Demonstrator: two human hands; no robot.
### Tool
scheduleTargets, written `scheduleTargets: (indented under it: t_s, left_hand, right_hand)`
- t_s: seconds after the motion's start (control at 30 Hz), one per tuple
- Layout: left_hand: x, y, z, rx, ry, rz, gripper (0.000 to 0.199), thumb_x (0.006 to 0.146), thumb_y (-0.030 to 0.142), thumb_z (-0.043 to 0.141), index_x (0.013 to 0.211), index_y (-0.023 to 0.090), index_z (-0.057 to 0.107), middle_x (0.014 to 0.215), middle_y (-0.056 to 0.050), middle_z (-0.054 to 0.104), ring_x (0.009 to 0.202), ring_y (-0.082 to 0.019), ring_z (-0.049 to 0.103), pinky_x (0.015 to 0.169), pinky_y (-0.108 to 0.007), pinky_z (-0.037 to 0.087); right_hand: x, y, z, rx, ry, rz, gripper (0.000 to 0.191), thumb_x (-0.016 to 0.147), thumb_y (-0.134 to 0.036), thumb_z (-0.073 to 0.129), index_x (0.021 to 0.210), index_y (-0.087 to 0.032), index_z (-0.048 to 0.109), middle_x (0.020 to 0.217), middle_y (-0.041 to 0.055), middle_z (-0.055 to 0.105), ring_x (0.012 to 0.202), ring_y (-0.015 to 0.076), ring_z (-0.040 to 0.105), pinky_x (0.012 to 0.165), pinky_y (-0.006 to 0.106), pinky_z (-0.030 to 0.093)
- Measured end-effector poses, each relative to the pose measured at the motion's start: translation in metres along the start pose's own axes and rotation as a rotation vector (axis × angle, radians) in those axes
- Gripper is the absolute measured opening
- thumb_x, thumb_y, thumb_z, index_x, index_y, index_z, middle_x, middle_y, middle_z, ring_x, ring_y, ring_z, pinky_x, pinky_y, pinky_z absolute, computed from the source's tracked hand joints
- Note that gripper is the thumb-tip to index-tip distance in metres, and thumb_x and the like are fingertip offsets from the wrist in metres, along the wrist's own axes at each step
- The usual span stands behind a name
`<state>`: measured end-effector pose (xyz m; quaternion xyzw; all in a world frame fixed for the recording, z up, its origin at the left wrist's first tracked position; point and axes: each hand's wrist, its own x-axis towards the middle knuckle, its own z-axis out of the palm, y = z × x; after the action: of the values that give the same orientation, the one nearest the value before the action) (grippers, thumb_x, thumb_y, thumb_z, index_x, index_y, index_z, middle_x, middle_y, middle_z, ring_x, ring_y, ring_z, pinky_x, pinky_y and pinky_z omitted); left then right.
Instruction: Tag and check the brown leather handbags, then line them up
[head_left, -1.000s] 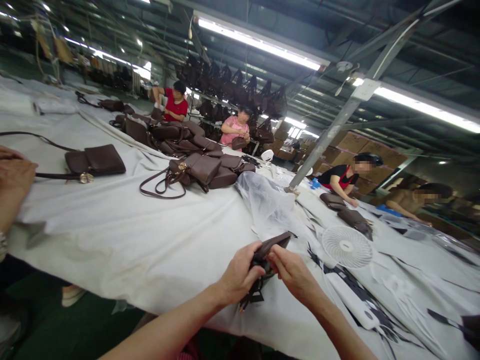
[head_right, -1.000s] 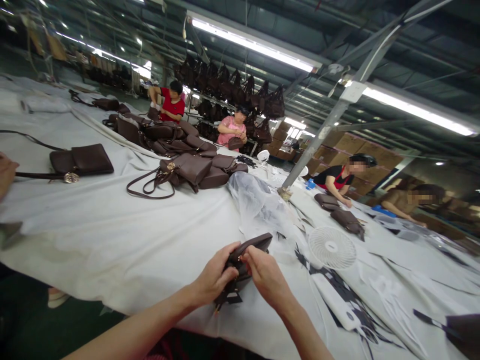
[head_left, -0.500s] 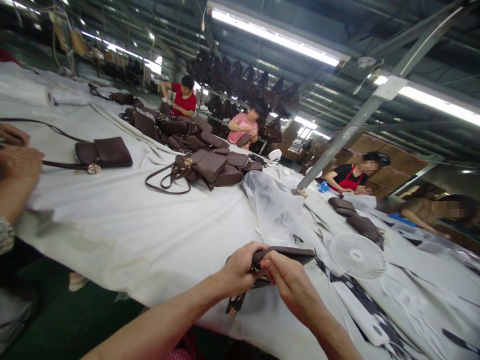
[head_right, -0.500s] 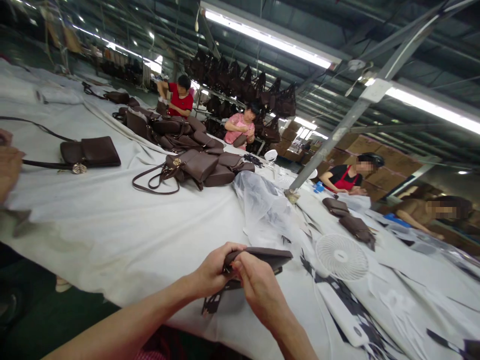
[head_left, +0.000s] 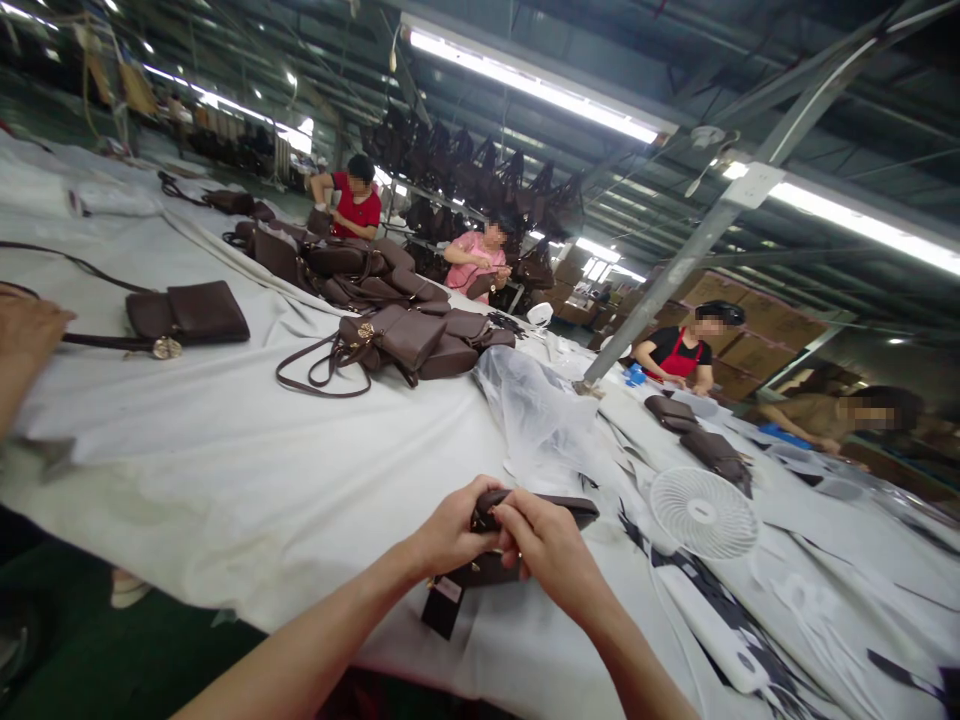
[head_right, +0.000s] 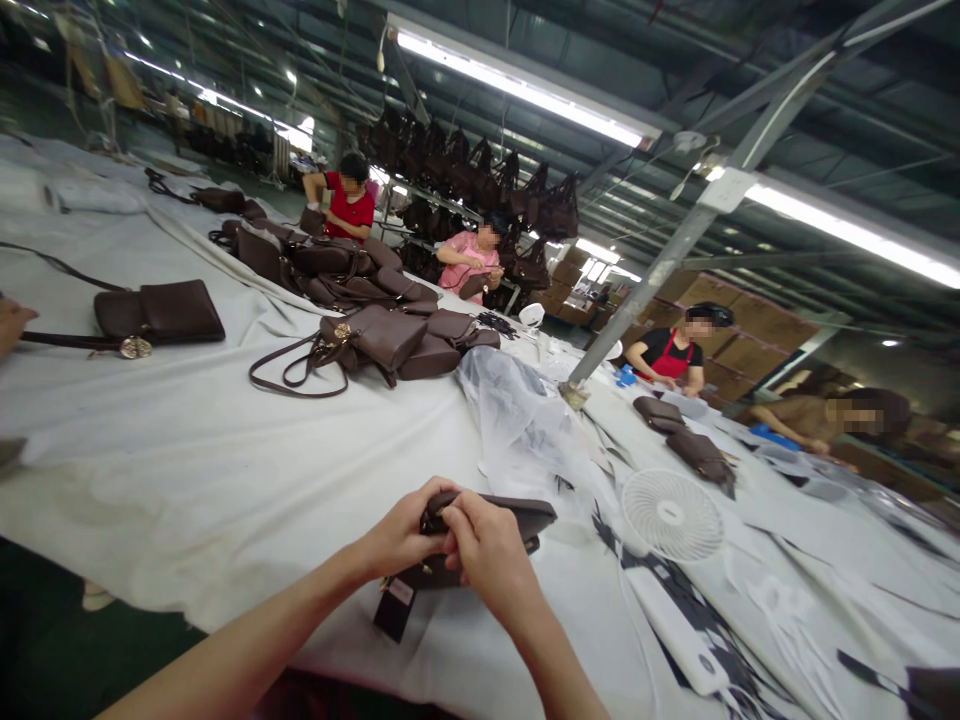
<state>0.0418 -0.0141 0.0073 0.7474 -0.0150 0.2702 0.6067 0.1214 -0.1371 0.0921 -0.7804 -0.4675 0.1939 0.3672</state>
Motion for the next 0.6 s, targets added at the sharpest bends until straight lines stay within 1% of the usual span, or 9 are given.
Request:
scheduleTargets:
  t_s: [0.07,0.17,0.27,0.33,0.37,0.4,0.47,0.53,0.6]
  left_hand:
    - [-0.001,-0.002,-0.001,-0.028,-0.016,0.023,0.035,0.075,0.013,0.061,0.109,0.016,0.053,0.090,0.000,0.061,0.080,-0.015,0.056,0.073,-0.025,0.045]
    - [0.000,-0.003,-0.005,-0.037,-0.037,0.040,0.025,0.076,0.014,0.058,0.100,0.015,0.054,0.085,0.000,0.060,0.077,-0.014,0.055,0.071,-0.025,0.044]
    - [0.005,-0.001,-0.012,-0.042,-0.087,0.024,0.025,0.076,0.018,0.061,0.100,0.014,0.056,0.089,-0.001,0.060,0.081,-0.016,0.055,0.075,-0.027,0.045]
    - [0.009,0.001,-0.016,-0.062,-0.106,0.008,0.032,0.074,0.022,0.066,0.104,0.014,0.057,0.095,-0.003,0.061,0.087,-0.018,0.055,0.080,-0.029,0.045]
    - [0.011,0.001,-0.017,-0.071,-0.108,-0.002,0.036,0.073,0.025,0.069,0.105,0.014,0.057,0.097,-0.003,0.061,0.089,-0.019,0.055,0.080,-0.030,0.045]
    - [0.012,0.002,-0.017,-0.077,-0.110,-0.010,0.039,0.072,0.028,0.071,0.106,0.014,0.058,0.098,-0.004,0.061,0.090,-0.019,0.055,0.081,-0.030,0.045]
    - [0.012,0.003,-0.017,-0.082,-0.108,-0.016,0.047,0.071,0.030,0.074,0.112,0.015,0.057,0.101,-0.005,0.061,0.092,-0.020,0.056,0.083,-0.031,0.045]
    - [0.011,0.004,-0.014,-0.066,-0.068,0.006,0.058,0.072,0.030,0.074,0.125,0.018,0.051,0.108,-0.006,0.061,0.097,-0.021,0.057,0.089,-0.034,0.045]
    - [0.008,0.006,-0.012,0.000,-0.022,0.059,0.062,0.076,0.030,0.071,0.133,0.022,0.046,0.118,-0.007,0.060,0.106,-0.023,0.056,0.097,-0.036,0.042]
  right_hand:
    - [-0.001,0.001,0.008,0.135,-0.058,0.074,0.028,0.088,-0.040,0.045,0.066,-0.022,0.050,0.054,-0.0038,0.057,0.040,0.0108,0.051,0.035,0.019,0.035]
    - [0.001,-0.003,0.014,0.105,-0.058,0.067,0.029,0.089,-0.038,0.043,0.065,-0.022,0.049,0.052,-0.0055,0.054,0.038,0.0083,0.048,0.035,0.017,0.033]
    - [0.000,-0.013,0.002,-0.126,-0.048,-0.021,0.030,0.090,-0.034,0.045,0.065,-0.021,0.054,0.052,-0.0041,0.056,0.045,0.0103,0.053,0.045,0.020,0.039]
    - [-0.003,-0.015,-0.015,-0.356,0.023,-0.086,0.030,0.088,-0.039,0.051,0.065,-0.021,0.059,0.055,-0.0018,0.060,0.052,0.0133,0.057,0.054,0.024,0.043]
    - [-0.004,-0.013,-0.023,-0.455,0.084,-0.132,0.028,0.087,-0.042,0.054,0.069,-0.021,0.062,0.062,0.0001,0.064,0.059,0.0155,0.061,0.059,0.026,0.045]
    - [-0.006,-0.009,-0.031,-0.533,0.150,-0.187,0.026,0.086,-0.044,0.056,0.078,-0.022,0.065,0.074,0.0028,0.068,0.070,0.0184,0.064,0.066,0.029,0.047]
    - [-0.008,0.006,-0.037,-0.640,0.222,-0.316,0.029,0.086,-0.042,0.058,0.105,-0.021,0.065,0.105,0.0086,0.069,0.096,0.0238,0.064,0.081,0.035,0.049]
    - [-0.010,0.022,-0.031,-0.750,0.191,-0.395,0.044,0.086,-0.032,0.059,0.128,-0.020,0.053,0.125,0.0129,0.061,0.111,0.0271,0.058,0.091,0.040,0.046]
    - [-0.013,0.033,-0.022,-0.861,0.145,-0.362,0.052,0.086,-0.022,0.058,0.136,-0.019,0.046,0.127,0.0146,0.060,0.110,0.0281,0.059,0.091,0.043,0.046]
